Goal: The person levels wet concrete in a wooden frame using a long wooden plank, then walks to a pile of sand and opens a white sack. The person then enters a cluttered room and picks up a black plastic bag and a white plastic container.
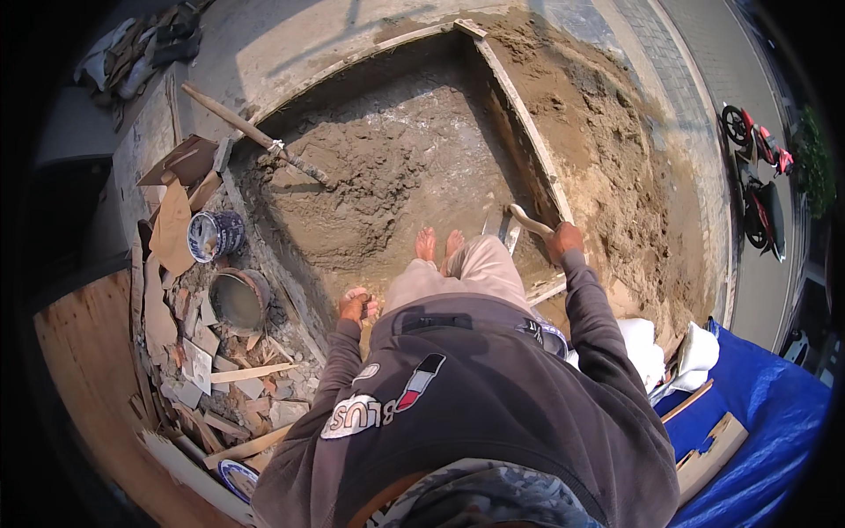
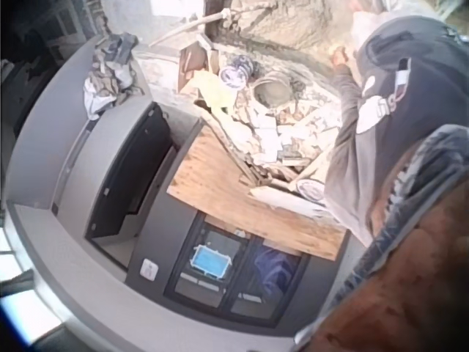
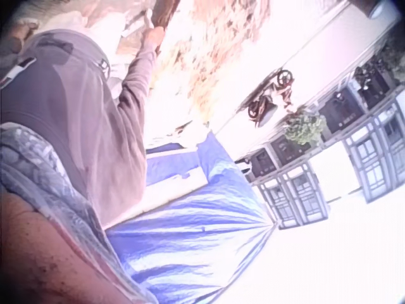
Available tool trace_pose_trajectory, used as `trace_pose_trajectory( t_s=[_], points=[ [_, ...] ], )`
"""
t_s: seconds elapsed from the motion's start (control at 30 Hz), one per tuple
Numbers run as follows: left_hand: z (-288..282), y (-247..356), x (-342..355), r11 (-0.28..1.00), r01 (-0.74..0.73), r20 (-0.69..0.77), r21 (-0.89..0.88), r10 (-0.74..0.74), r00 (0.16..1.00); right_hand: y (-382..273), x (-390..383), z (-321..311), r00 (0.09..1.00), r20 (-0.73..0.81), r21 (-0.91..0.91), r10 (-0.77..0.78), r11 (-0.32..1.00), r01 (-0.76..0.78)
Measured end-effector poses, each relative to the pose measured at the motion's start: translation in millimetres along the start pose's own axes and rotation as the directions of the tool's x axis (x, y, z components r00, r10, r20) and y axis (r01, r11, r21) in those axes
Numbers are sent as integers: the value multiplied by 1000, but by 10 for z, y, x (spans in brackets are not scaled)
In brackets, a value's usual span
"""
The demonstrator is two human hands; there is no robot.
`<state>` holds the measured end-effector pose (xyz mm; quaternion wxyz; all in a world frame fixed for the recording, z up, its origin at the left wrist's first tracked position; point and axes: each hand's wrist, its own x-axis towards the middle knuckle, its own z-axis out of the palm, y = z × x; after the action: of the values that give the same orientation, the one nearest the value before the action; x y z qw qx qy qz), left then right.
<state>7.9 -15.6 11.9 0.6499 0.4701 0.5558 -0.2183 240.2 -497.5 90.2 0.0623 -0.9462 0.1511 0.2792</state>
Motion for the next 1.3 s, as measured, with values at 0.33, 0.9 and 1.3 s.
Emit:
trace_pose_trajectory(
  t_s=[0.33,0.9,1.3],
  points=[
    [162,-106,-71,996,-36,-42,-84,32,999,-160,63,-209,996,89,-41,-3,999,6],
    [81,-129,-25,997,-21,-54,-77,17,998,-36,132,-107,994,-27,-101,-109,989,106],
    [106,-95,-29,999,28,-29,-35,-29,999,-35,147,-83,1000,-14,-46,-8,999,8]
  ],
)
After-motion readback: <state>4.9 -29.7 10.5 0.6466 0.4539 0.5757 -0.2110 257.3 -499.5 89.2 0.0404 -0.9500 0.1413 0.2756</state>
